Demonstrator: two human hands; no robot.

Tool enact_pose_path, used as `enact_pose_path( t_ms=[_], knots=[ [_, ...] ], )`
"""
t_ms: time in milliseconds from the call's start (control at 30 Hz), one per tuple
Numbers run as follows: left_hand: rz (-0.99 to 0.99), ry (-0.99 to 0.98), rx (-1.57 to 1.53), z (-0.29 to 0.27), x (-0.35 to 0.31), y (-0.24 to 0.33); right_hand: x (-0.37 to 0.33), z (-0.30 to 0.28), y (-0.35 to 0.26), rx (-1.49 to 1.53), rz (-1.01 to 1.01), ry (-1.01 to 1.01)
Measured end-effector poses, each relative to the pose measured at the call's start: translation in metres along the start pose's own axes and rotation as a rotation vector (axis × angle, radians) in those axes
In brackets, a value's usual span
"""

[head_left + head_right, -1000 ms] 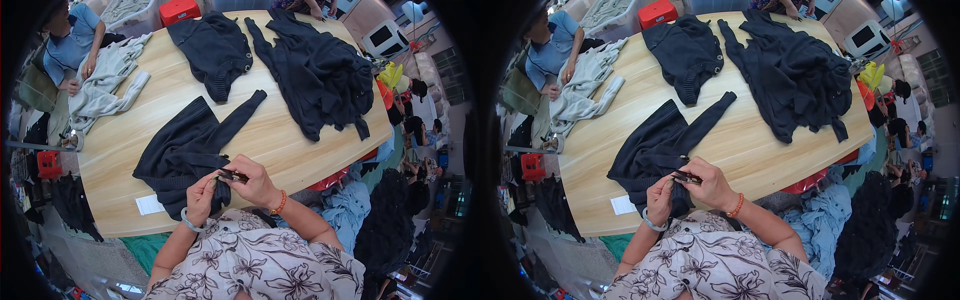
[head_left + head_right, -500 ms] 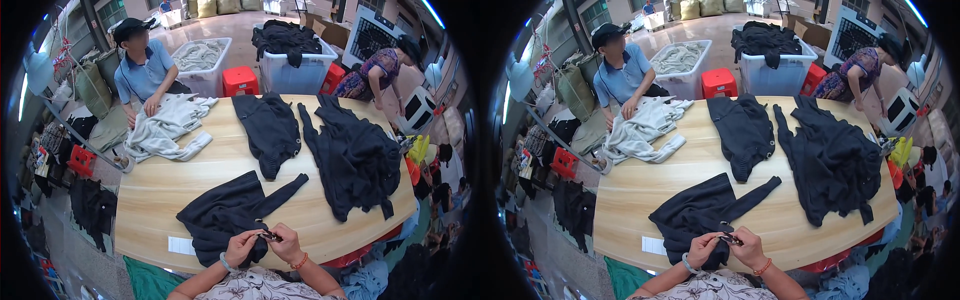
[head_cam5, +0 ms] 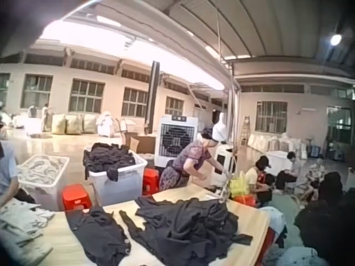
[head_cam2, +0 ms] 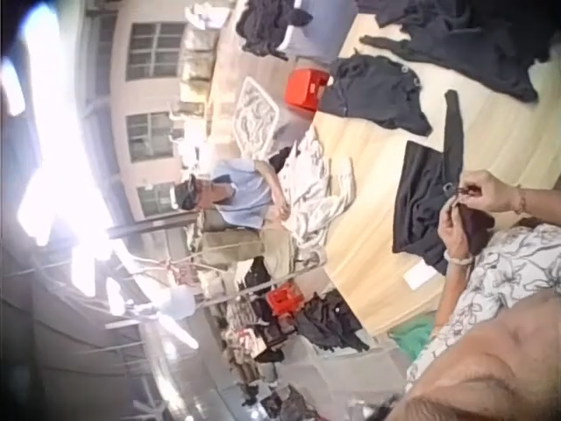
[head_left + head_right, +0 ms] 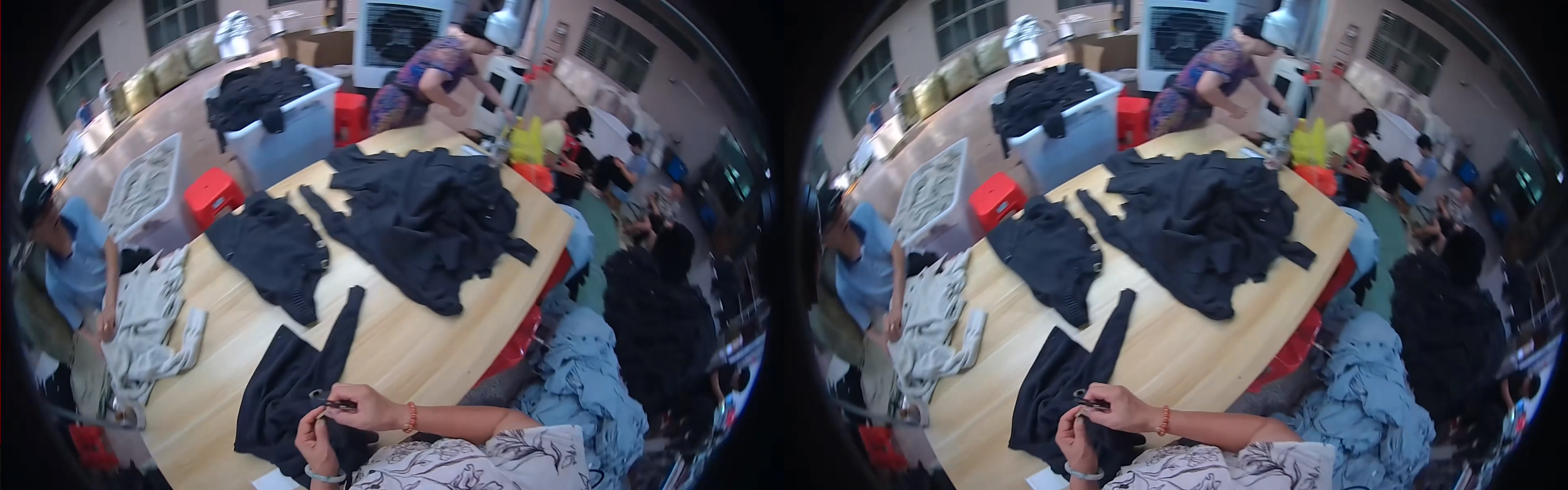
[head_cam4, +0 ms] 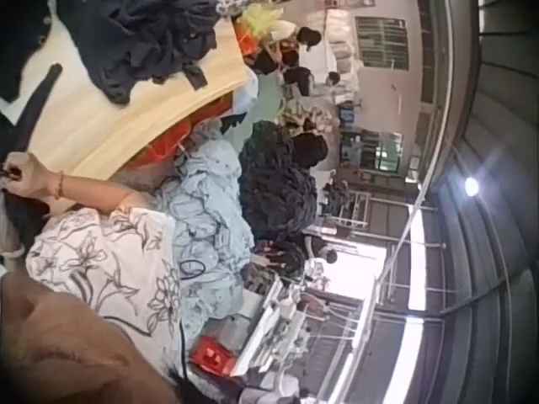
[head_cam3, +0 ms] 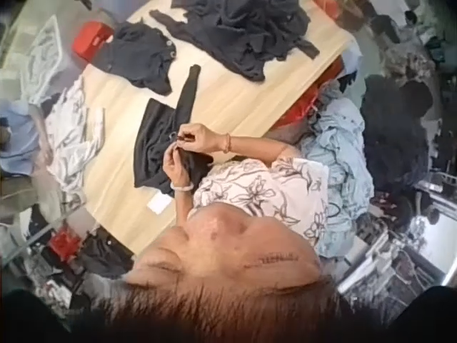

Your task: Trimming threads and inspecting decorative eyelets on black knitted sweaters at a garment factory workstation.

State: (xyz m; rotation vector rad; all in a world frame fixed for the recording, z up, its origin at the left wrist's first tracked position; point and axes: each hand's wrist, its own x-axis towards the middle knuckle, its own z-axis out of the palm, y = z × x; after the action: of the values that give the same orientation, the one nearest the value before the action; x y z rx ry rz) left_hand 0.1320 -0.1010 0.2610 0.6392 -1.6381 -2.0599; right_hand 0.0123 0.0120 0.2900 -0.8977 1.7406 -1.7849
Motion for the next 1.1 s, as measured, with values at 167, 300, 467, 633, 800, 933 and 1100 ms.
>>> enact_pose_path(
  t_ms=[167,300,467,633,800,933,1100],
  knots=[
    [0.051,-0.077,0.212,0.007,0.009,0.017,-0.003,-0.018,-0.005,-0.054,-0.012,0.165],
    [0.001,-0.139,0.032,0.01,0.009,0.022,-0.015,-0.034,-0.017,-0.009,0.173,0.181],
    [0.001,-0.111,-0.034,0.009,0.001,0.01,-0.027,-0.033,-0.003,0.061,0.292,0.109],
    [-0.011,-0.127,-0.002,0.01,-0.01,0.008,-0.029,-0.024,-0.023,-0.158,0.067,0.054],
    [0.003,-0.154,-0.023,0.016,-0.015,0.011,-0.033,-0.015,-0.024,-0.277,-0.006,0.068],
    [-0.015,-0.161,-0.088,0.017,-0.016,0.01,-0.034,-0.015,-0.016,-0.233,0.021,0.088],
    [-0.179,-0.122,-0.317,0.015,-0.014,0.004,-0.031,-0.015,-0.013,-0.198,0.082,0.137]
  ],
)
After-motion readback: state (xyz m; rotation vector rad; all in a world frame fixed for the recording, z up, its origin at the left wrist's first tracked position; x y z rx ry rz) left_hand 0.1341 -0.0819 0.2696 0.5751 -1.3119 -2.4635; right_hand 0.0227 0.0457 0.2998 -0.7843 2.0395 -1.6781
